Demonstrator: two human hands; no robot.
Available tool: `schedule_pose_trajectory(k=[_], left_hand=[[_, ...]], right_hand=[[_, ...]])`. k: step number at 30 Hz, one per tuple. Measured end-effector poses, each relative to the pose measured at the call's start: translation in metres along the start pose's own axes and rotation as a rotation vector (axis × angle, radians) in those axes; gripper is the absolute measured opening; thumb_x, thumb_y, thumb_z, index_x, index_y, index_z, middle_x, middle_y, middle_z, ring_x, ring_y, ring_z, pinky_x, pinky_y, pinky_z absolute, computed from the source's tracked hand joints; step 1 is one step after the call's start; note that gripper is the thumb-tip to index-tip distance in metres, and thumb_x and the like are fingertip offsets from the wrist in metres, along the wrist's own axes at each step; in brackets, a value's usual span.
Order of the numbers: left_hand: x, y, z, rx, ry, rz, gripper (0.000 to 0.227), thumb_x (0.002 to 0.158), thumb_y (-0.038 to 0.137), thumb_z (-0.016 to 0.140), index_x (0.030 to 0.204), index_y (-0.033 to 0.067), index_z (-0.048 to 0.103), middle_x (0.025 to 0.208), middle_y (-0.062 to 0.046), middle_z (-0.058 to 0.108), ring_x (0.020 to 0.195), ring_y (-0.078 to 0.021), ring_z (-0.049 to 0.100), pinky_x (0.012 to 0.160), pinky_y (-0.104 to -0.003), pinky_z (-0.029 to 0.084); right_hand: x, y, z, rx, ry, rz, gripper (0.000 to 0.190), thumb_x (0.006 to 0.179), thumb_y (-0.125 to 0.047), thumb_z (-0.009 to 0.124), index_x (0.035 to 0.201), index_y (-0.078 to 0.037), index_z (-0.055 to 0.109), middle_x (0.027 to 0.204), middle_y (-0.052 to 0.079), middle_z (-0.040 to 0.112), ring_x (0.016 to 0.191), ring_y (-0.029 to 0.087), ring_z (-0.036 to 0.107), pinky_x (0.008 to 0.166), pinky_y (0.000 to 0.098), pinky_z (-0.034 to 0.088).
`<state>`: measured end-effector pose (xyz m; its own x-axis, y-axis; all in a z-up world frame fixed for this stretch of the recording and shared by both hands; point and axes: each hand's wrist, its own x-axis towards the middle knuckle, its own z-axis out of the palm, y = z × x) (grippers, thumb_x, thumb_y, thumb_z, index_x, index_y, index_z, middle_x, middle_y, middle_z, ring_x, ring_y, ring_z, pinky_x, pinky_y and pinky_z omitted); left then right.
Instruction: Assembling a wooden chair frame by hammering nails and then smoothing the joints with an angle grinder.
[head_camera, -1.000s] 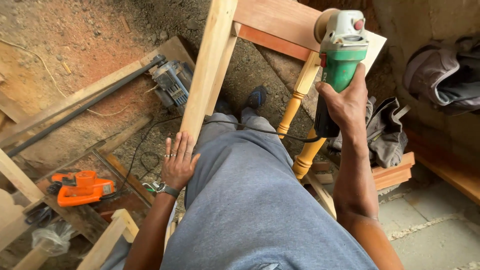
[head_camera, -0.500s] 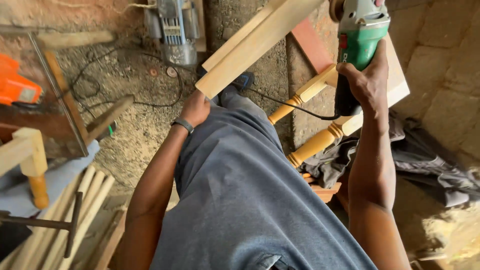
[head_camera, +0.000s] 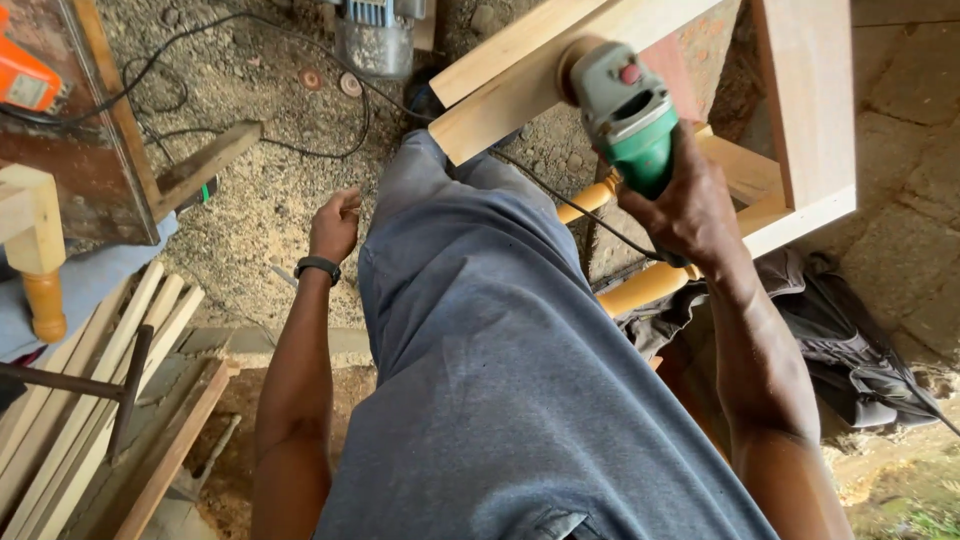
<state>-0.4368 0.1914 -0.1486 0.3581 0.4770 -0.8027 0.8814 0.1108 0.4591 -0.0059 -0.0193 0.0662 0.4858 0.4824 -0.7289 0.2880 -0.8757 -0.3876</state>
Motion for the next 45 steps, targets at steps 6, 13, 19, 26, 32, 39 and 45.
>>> schedule_pose_trajectory(k=[6,13,19,26,32,39,45], left_hand=[[0.030,-0.058,0.022,0.025,0.019,-0.021,0.044,0.098,0.011,0.049,0.139,0.0186,0.062,0.122,-0.013,0.071,0.122,-0.0399,0.062,0.104,-0.063,0.049],[0.044,-0.078,0.036,0.082,0.043,-0.070,0.043,0.093,0.018,0.051,0.132,0.0282,0.068,0.119,-0.005,0.073,0.122,-0.0324,0.063,0.106,-0.054,0.049],[0.038,-0.036,0.034,0.008,-0.010,-0.008,0.046,0.095,0.015,0.050,0.138,0.0194,0.067,0.122,-0.015,0.072,0.122,-0.0430,0.061,0.102,-0.060,0.049],[0.055,0.070,0.045,0.308,-0.118,0.360,0.063,0.092,0.014,0.062,0.153,0.0127,0.045,0.145,-0.022,0.048,0.140,-0.0389,0.045,0.111,-0.056,0.047],[0.098,0.079,0.130,0.782,-0.271,0.590,0.035,0.088,0.039,0.064,0.119,0.0239,0.067,0.125,-0.021,0.065,0.127,-0.0400,0.056,0.106,-0.051,0.046],[0.100,0.085,0.153,0.417,-0.554,0.661,0.042,0.089,0.009,0.058,0.130,0.0187,0.057,0.140,-0.010,0.059,0.145,-0.0279,0.044,0.130,-0.043,0.021],[0.082,0.158,0.163,0.759,-0.337,0.746,0.093,0.083,0.031,0.076,0.162,0.0287,0.026,0.167,-0.014,0.023,0.134,-0.0456,0.050,0.105,-0.054,0.045]], right_hand=[[-0.024,-0.021,0.029,0.039,0.024,-0.361,0.060,0.082,-0.013,0.081,0.131,0.002,0.050,0.096,0.038,0.067,0.089,0.059,0.069,0.083,0.0692,0.057],[-0.020,-0.022,0.062,-0.037,-0.015,-0.487,0.084,0.079,-0.031,0.086,0.148,-0.006,0.045,0.107,0.026,0.069,0.095,0.051,0.071,0.086,0.0650,0.058],[-0.017,-0.023,0.083,-0.052,-0.051,-0.435,0.087,0.075,-0.036,0.083,0.150,-0.012,0.043,0.115,0.019,0.069,0.099,0.046,0.071,0.090,0.0627,0.057],[-0.012,-0.030,0.059,0.004,-0.019,-0.427,0.082,0.078,-0.028,0.081,0.148,-0.009,0.045,0.111,0.021,0.070,0.097,0.050,0.072,0.089,0.0633,0.057],[-0.007,-0.014,0.034,0.041,0.053,-0.387,0.077,0.082,-0.026,0.081,0.147,-0.005,0.044,0.105,0.025,0.069,0.093,0.052,0.071,0.088,0.0667,0.057],[0.006,-0.015,0.003,0.054,0.062,-0.128,0.079,0.081,-0.037,0.080,0.144,-0.011,0.039,0.104,0.030,0.068,0.100,0.056,0.068,0.089,0.0688,0.051],[0.022,0.013,-0.012,0.073,0.188,-0.189,0.060,0.085,-0.024,0.076,0.130,-0.003,0.041,0.083,0.024,0.064,0.062,0.042,0.062,0.052,0.0531,0.044]])
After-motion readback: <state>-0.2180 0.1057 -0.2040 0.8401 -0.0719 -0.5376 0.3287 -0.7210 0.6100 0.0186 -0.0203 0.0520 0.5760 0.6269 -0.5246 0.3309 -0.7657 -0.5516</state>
